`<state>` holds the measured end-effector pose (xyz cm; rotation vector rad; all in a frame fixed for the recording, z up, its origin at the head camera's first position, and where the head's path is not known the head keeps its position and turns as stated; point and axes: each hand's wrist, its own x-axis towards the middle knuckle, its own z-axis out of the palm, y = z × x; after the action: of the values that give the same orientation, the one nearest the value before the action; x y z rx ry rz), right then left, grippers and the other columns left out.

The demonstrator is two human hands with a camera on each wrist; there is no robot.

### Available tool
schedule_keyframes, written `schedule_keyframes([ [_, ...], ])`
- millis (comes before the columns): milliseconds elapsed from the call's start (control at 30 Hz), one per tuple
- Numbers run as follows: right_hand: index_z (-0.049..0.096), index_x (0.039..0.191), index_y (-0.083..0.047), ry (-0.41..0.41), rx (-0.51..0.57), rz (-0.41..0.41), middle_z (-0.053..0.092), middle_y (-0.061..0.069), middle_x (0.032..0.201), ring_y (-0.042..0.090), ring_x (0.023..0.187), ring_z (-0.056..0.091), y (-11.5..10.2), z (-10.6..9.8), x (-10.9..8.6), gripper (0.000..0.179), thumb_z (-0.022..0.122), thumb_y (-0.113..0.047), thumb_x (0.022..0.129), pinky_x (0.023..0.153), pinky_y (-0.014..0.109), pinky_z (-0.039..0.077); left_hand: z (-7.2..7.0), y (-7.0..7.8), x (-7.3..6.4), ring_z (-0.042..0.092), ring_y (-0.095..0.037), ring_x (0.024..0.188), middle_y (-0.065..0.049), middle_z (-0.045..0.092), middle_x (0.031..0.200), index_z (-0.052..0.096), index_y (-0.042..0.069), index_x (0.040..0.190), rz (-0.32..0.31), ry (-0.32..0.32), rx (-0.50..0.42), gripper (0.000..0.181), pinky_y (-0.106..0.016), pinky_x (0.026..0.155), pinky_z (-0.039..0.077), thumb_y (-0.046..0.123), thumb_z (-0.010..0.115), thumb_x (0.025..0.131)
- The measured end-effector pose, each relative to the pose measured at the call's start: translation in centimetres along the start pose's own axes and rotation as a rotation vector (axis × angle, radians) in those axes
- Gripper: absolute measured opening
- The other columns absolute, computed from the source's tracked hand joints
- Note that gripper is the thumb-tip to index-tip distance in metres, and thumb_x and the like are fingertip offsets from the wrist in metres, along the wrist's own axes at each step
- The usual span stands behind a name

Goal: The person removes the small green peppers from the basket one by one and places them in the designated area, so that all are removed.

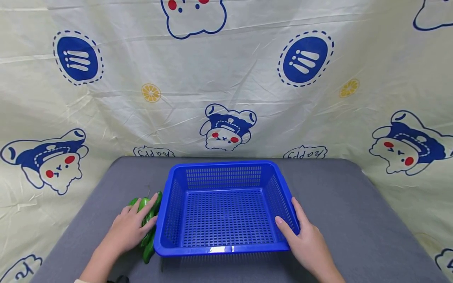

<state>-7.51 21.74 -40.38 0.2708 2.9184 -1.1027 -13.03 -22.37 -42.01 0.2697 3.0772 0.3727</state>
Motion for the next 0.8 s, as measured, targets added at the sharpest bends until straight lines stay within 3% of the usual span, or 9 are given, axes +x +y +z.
schedule_keyframes([
  [167, 0.007, 0.161, -0.026, 0.003, -0.013, -0.015, 0.043, 0.027, 0.150, 0.047, 0.132, 0.049, 0.0, -0.1, 0.2, 0.087, 0.043, -0.069, 0.094, 0.097, 0.066, 0.042, 0.3, -0.2, -0.5, 0.036, -0.056, 0.136, -0.032, 0.027, 0.157, 0.017, 0.033, 0.159, 0.032, -0.056, -0.034, 0.069, -0.074, 0.095, 0.035, 0.048, 0.050, 0.101],
  [400, 0.005, 0.161, -0.029, -0.015, -0.056, -0.017, 0.039, 0.027, 0.153, 0.050, 0.136, 0.042, -0.1, -0.3, 0.2, 0.087, 0.040, -0.071, 0.094, 0.098, 0.069, 0.039, 0.0, 0.1, -1.1, 0.029, -0.057, 0.140, -0.031, 0.021, 0.159, 0.015, 0.033, 0.160, 0.030, 0.054, -0.135, 0.067, -0.077, 0.099, 0.032, 0.047, 0.047, 0.102],
  [467, 0.006, 0.161, -0.029, -0.021, -0.091, -0.015, 0.037, 0.026, 0.155, 0.051, 0.137, 0.041, -0.2, -0.6, 0.2, 0.089, 0.039, -0.074, 0.092, 0.098, 0.069, 0.039, -0.7, 0.6, -1.4, 0.028, -0.057, 0.140, -0.031, 0.020, 0.159, 0.015, 0.032, 0.160, 0.023, 0.099, -0.149, 0.065, -0.077, 0.099, 0.032, 0.046, 0.044, 0.104],
  [667, 0.017, 0.160, -0.018, -0.015, -0.281, -0.049, 0.044, 0.028, 0.142, 0.051, 0.120, 0.052, -0.9, -1.8, 0.3, 0.100, 0.035, -0.083, 0.087, 0.081, 0.067, 0.047, -3.8, 3.4, -1.6, 0.030, -0.054, 0.139, -0.027, 0.025, 0.160, 0.016, 0.027, 0.160, -0.016, 0.264, -0.102, 0.061, -0.074, 0.105, 0.030, 0.040, 0.039, 0.106],
  [800, 0.026, 0.158, -0.013, 0.060, -0.381, -0.135, 0.039, 0.029, 0.147, 0.054, 0.130, 0.040, -2.0, -2.5, 0.0, 0.097, 0.035, -0.081, 0.089, 0.088, 0.074, 0.040, -6.1, 6.3, -2.2, 0.025, -0.053, 0.143, -0.025, 0.021, 0.162, 0.014, 0.028, 0.160, -0.030, 0.313, -0.146, 0.062, -0.072, 0.109, 0.025, 0.042, 0.038, 0.105],
])
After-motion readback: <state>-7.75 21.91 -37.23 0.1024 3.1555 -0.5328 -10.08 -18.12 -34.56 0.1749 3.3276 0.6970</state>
